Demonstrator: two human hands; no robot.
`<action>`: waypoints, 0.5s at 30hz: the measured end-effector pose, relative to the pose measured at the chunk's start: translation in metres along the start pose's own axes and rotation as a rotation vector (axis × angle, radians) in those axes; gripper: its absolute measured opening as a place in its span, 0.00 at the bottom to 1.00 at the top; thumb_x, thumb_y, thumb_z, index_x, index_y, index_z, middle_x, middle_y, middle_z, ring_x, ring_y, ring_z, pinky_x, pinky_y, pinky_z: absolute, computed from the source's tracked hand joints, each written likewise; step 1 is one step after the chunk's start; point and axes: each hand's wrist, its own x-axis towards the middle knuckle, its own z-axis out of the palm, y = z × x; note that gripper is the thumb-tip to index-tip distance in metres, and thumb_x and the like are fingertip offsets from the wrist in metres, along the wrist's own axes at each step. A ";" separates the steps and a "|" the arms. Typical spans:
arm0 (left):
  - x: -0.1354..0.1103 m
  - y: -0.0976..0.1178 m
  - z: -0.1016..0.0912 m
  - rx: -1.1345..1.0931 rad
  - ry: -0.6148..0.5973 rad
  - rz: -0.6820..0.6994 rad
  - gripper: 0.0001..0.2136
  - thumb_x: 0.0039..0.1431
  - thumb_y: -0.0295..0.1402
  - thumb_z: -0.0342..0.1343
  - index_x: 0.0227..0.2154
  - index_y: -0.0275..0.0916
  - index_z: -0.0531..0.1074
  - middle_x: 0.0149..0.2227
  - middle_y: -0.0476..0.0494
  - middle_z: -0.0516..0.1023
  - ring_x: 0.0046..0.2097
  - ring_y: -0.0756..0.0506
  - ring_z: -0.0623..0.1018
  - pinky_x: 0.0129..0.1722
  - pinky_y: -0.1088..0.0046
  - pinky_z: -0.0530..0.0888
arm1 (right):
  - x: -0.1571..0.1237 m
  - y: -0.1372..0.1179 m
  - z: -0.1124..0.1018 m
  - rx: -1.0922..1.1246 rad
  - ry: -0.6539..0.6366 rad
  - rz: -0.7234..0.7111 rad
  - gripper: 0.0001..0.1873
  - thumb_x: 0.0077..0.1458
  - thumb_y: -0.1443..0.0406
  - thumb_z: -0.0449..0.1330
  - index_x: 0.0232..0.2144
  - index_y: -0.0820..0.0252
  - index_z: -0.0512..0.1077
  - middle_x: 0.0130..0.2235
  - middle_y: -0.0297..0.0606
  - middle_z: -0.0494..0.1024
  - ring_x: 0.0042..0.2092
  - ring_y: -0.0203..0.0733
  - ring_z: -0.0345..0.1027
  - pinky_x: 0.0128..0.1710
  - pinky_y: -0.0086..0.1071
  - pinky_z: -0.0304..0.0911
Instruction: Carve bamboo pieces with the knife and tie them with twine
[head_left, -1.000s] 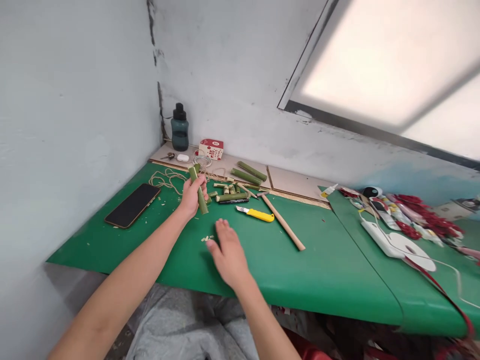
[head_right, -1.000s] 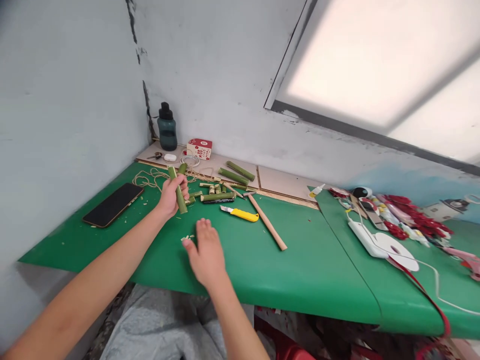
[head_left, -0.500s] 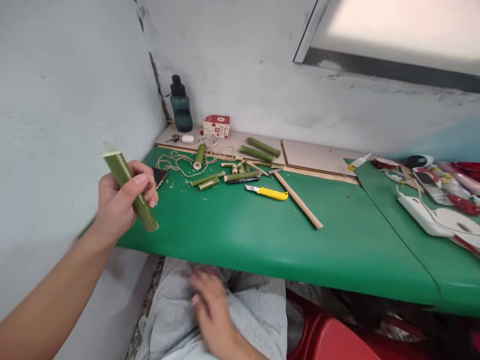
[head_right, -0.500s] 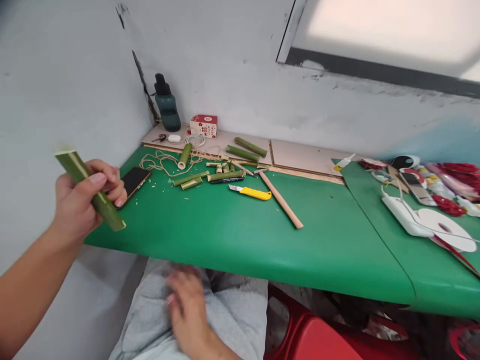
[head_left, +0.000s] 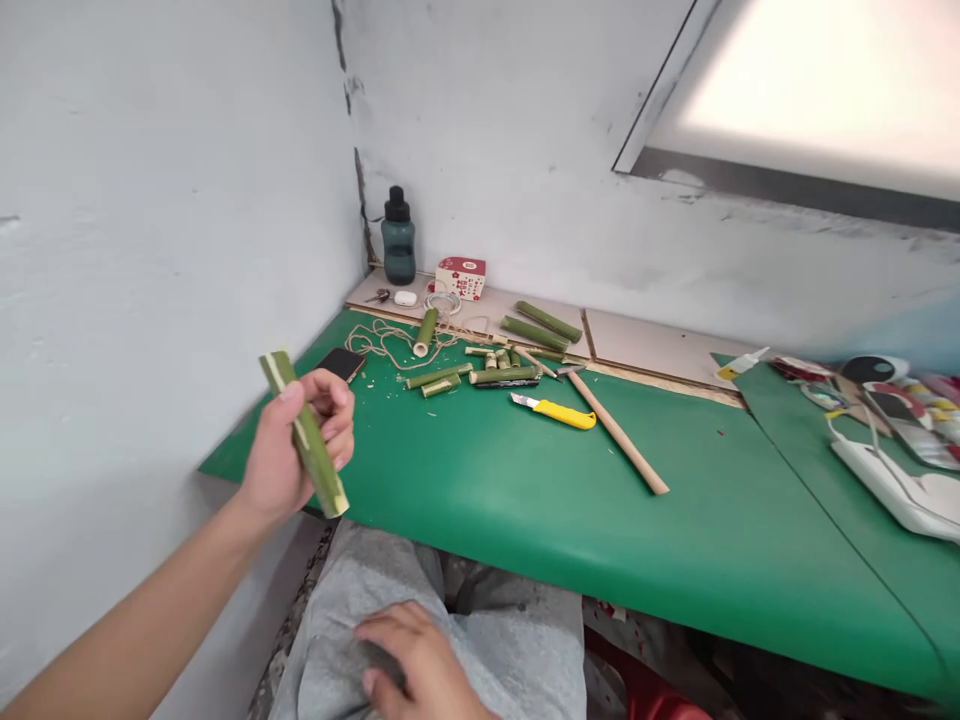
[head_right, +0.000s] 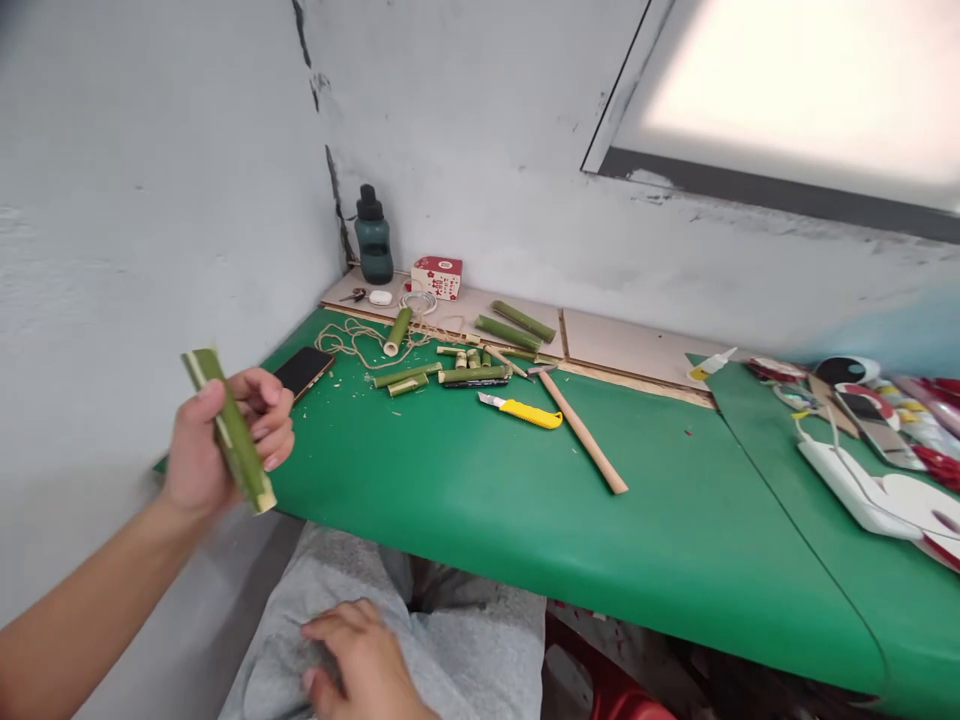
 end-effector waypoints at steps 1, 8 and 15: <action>0.005 -0.007 0.006 -0.016 0.032 -0.019 0.20 0.63 0.54 0.57 0.32 0.40 0.72 0.22 0.55 0.60 0.17 0.56 0.56 0.15 0.80 0.62 | -0.004 -0.007 -0.021 0.043 0.116 -0.003 0.18 0.63 0.64 0.62 0.54 0.53 0.78 0.52 0.42 0.83 0.54 0.49 0.76 0.58 0.42 0.70; 0.059 -0.067 0.062 0.074 -0.019 0.107 0.13 0.60 0.45 0.64 0.33 0.40 0.74 0.32 0.49 0.69 0.28 0.52 0.71 0.26 0.78 0.73 | 0.039 -0.042 -0.182 0.331 0.608 -0.046 0.25 0.66 0.48 0.59 0.59 0.51 0.73 0.51 0.43 0.81 0.39 0.41 0.79 0.39 0.35 0.75; 0.112 -0.117 0.067 0.169 -0.228 0.117 0.11 0.63 0.43 0.63 0.38 0.40 0.76 0.38 0.47 0.74 0.36 0.48 0.79 0.39 0.71 0.79 | 0.116 -0.005 -0.262 0.526 0.706 -0.106 0.24 0.55 0.47 0.69 0.43 0.59 0.82 0.31 0.37 0.82 0.29 0.38 0.76 0.32 0.34 0.75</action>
